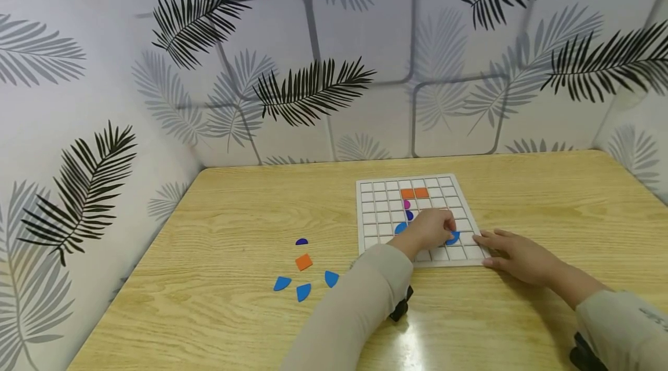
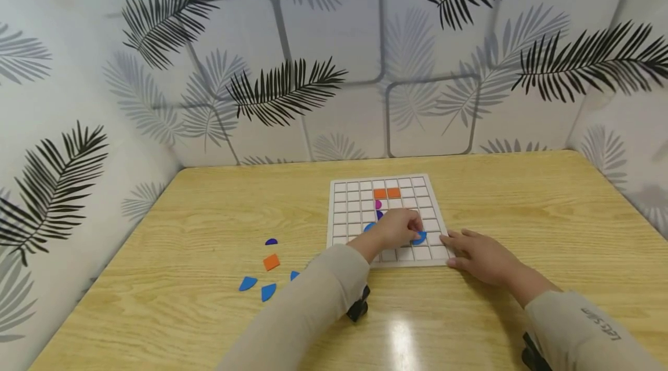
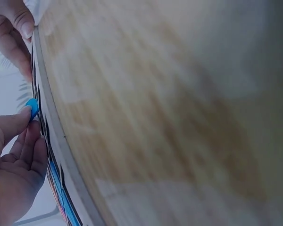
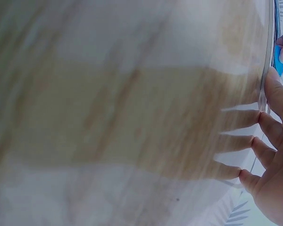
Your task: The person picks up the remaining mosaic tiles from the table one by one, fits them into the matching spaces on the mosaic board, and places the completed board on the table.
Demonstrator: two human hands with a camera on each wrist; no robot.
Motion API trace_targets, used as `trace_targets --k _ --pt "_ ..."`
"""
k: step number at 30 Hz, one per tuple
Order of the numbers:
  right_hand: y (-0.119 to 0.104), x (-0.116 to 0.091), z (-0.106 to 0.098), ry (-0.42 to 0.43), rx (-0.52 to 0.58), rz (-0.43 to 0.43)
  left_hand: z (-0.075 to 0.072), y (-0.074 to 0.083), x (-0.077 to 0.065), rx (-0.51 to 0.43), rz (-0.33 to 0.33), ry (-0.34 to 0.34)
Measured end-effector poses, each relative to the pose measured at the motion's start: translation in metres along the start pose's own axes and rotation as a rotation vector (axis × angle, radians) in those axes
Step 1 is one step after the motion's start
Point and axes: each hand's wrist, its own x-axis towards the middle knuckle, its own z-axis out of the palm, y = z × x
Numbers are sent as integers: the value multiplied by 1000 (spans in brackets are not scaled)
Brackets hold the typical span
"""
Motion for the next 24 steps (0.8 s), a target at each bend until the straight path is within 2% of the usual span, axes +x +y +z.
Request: trace_targets --k 6,13,24 --pt "-1 -1 0 7 -2 -2 0 3 -3 66 -11 13" --pt "-1 0 1 1 -4 6 1 2 -3 133 18 33" --pt "-1 0 0 -5 -6 20 2 -2 -1 136 41 16"
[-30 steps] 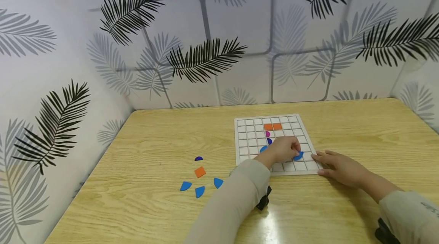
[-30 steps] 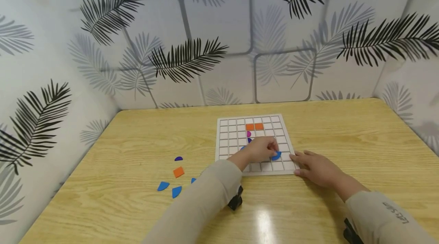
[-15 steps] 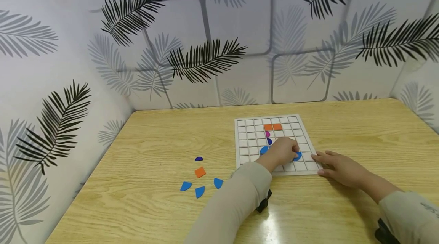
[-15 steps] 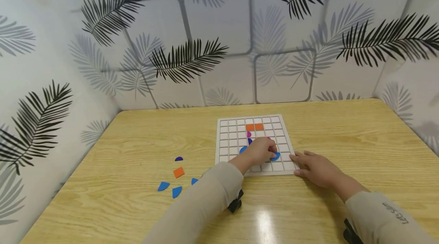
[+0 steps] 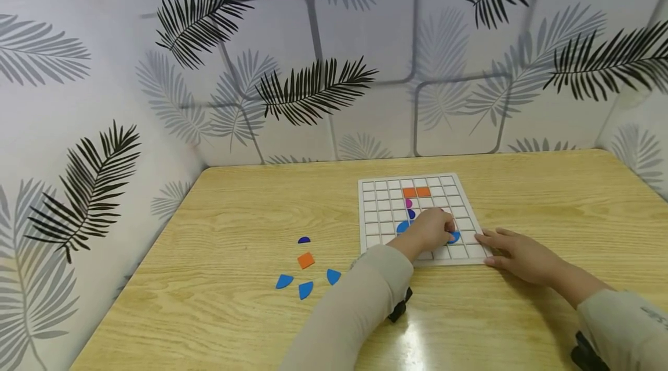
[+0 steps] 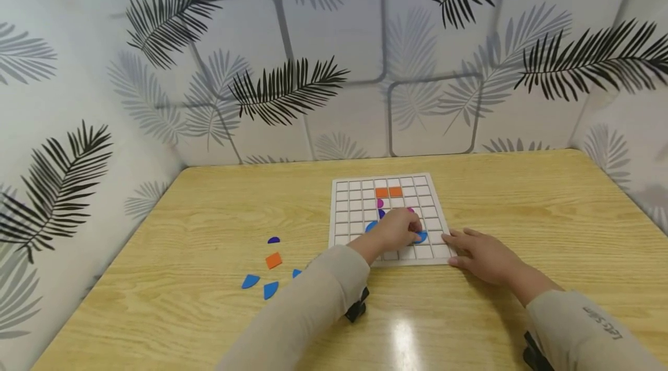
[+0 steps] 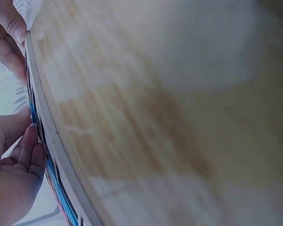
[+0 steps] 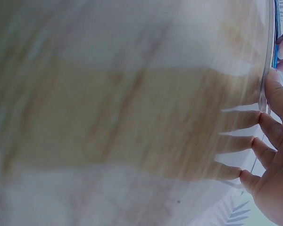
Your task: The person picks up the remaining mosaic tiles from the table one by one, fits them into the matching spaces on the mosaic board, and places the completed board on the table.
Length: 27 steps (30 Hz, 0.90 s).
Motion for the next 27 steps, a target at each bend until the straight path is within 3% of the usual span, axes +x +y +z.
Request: trace_targets --k 9,27 --pt "0 1 -1 2 -5 -1 -1 -4 1 -15 33 -9" --pt "2 2 1 1 7 -11 0 -1 0 47 1 -12"
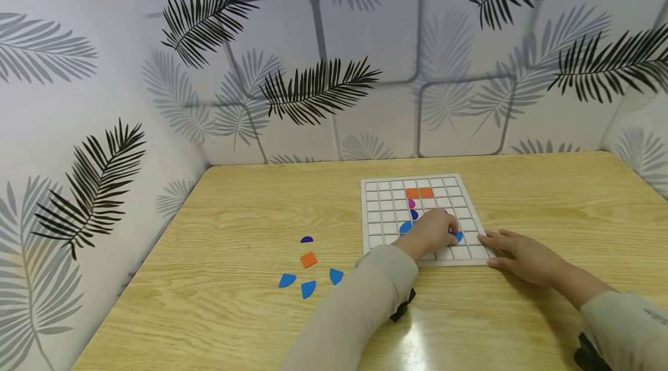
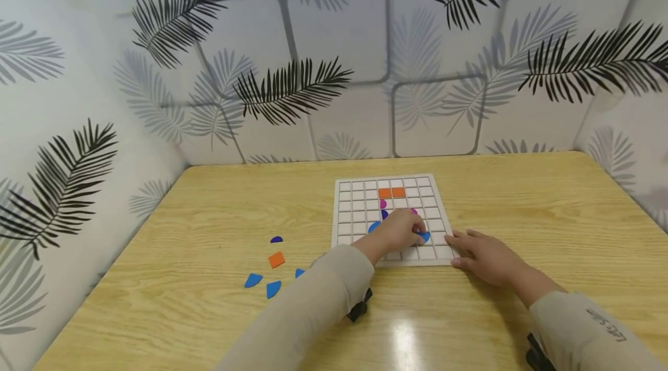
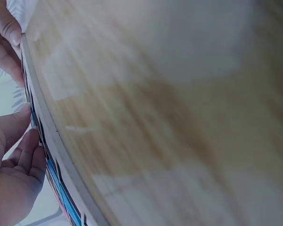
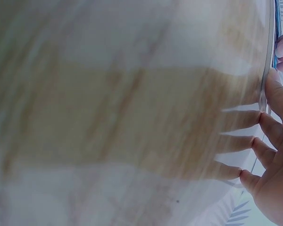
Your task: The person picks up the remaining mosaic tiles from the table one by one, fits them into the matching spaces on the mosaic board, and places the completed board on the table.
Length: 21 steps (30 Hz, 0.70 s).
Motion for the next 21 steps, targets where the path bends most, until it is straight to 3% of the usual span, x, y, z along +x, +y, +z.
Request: trace_targets --k 5,13,21 --pt "0 0 0 -1 -4 -2 -4 0 -5 -62 -11 -6" --pt "0 0 1 -4 -8 -3 -18 -7 -16 -286 -77 22" --pt "1 1 0 -11 -16 5 -28 -15 -29 -348 -46 13"
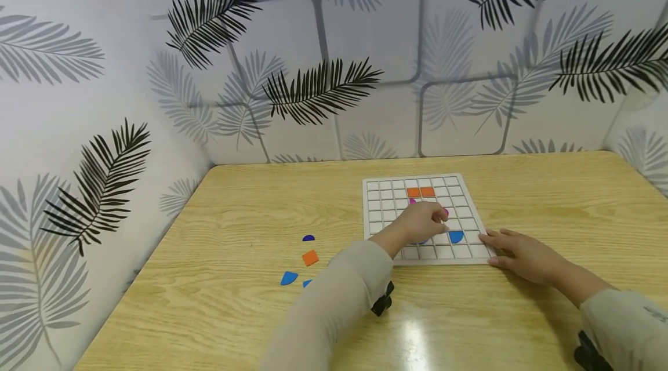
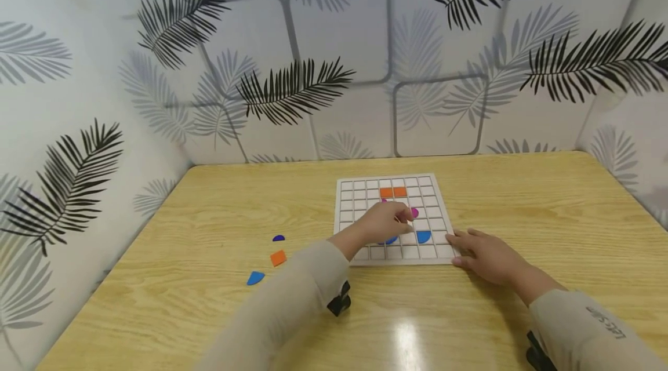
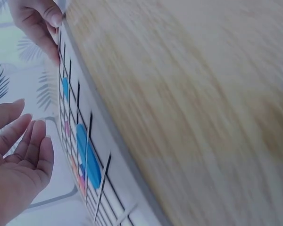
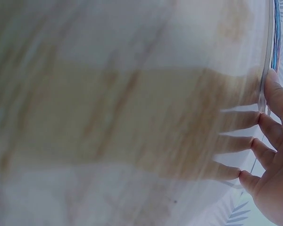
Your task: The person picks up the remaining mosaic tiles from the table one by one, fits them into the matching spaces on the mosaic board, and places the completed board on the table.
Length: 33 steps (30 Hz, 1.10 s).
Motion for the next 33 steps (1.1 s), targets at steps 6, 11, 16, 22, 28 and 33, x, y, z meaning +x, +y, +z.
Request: trace_targets --k 6,11,16,22,28,33 --pt "0 1 0 0 -5 -9 -15 -3 -14 -43 6 2" --pt "-1 2 0 0 -4 -15 -28 -8 -25 -59 28 -3" --pt "-4 1 0 -3 14 -8 -40 -16 -38 -95 27 -6" --pt "-3 0 0 -4 18 -5 -55 -25 -54 -116 18 10" --pt "0 1 2 7 11 -9 -66 -34 -68 -146 22 24" --pt "1 1 3 18 8 -16 -70 -42 -79 -156 31 10"
